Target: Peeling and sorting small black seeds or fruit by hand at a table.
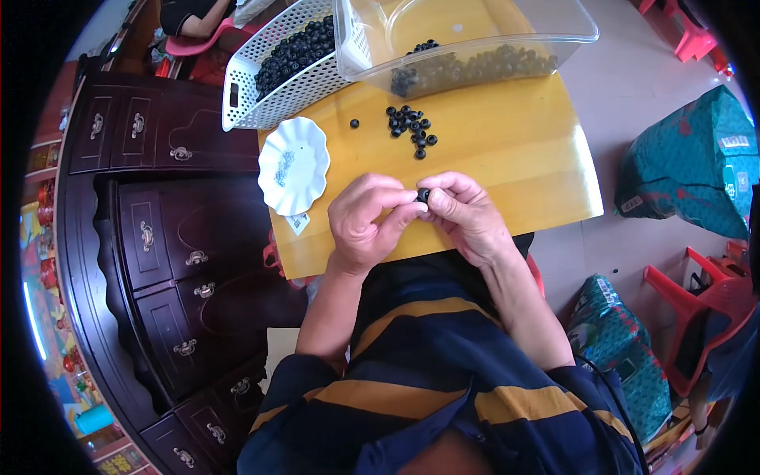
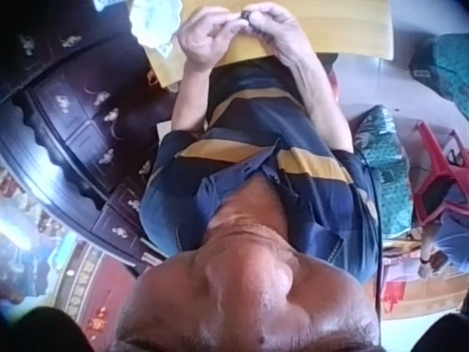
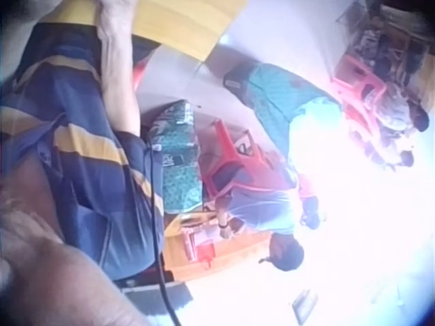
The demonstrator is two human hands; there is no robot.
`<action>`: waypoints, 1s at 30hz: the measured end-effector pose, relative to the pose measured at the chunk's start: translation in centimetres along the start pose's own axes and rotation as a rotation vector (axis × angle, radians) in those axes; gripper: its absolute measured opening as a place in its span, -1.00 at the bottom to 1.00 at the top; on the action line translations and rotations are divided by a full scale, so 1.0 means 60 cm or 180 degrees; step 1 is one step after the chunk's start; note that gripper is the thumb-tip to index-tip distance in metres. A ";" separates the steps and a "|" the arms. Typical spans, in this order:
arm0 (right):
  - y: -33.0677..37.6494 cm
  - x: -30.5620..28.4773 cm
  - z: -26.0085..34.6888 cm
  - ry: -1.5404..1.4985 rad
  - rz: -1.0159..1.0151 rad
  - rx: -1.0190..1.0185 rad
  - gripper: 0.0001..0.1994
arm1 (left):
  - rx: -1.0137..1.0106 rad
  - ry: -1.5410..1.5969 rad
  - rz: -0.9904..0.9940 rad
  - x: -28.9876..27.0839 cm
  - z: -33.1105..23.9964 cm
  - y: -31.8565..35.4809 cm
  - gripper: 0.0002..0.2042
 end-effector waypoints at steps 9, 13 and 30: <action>0.007 0.025 0.007 0.0333 0.0220 -0.0091 -0.73 | -0.0939 0.1700 0.0226 -0.007 0.025 0.008 -0.70; 0.001 0.014 0.004 0.0475 0.0407 -0.0073 -0.71 | -0.0775 0.1813 0.0628 -0.004 0.033 0.008 -0.59; -0.007 0.019 -0.004 0.0945 0.0064 0.0312 -0.81 | -0.1038 0.1726 0.0242 -0.005 0.047 0.057 -0.69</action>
Point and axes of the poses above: each hand's wrist, its own y-axis away from the middle knuckle, its own x-axis out of the palm, z = x × y, the point moved 4 cm from there along -y, towards the middle knuckle, and after that the axes turned 12 degrees about x, right-handed, at the moved point
